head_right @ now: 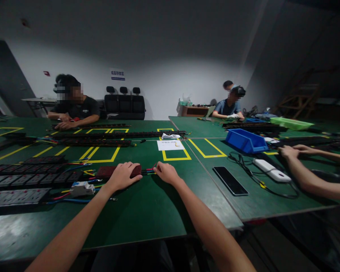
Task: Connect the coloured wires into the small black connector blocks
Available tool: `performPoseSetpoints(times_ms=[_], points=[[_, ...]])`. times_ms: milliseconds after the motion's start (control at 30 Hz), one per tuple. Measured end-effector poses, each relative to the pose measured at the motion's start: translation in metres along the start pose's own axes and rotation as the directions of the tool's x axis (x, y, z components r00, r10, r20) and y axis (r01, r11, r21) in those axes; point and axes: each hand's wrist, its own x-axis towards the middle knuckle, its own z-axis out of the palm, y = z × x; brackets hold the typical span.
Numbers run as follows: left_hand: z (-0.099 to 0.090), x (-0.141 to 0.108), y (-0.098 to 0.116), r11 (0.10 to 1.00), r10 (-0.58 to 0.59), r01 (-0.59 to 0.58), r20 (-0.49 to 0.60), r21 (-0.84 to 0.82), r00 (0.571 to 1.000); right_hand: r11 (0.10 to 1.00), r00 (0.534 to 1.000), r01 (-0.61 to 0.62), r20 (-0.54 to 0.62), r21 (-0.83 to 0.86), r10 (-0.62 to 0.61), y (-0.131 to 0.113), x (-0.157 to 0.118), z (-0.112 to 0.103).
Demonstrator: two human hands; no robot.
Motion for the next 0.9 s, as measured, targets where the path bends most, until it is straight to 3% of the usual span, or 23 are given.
performPoseSetpoints(times_ms=[300, 567, 900], points=[[-0.0009, -0.0002, 0.0008, 1.0, 0.005, -0.005, 0.011, 0.011, 1.0, 0.999, 0.999, -0.047, -0.004, 0.002, 0.047, -0.0041, -0.0009, -0.0026], [-0.0018, -0.0004, 0.0002, 1.0, 0.009, -0.009, 0.022, 0.016, 1.0, 0.98, 0.971, -0.196, -0.143, -0.034, 0.19, 0.0009, 0.0023, -0.0056], [0.0022, -0.0006, -0.0021, 0.998, 0.026, -0.026, 0.006, 0.049, 1.0, 0.99, 0.992, -0.123, 0.019, -0.076, 0.125, -0.0073, -0.0019, -0.0079]])
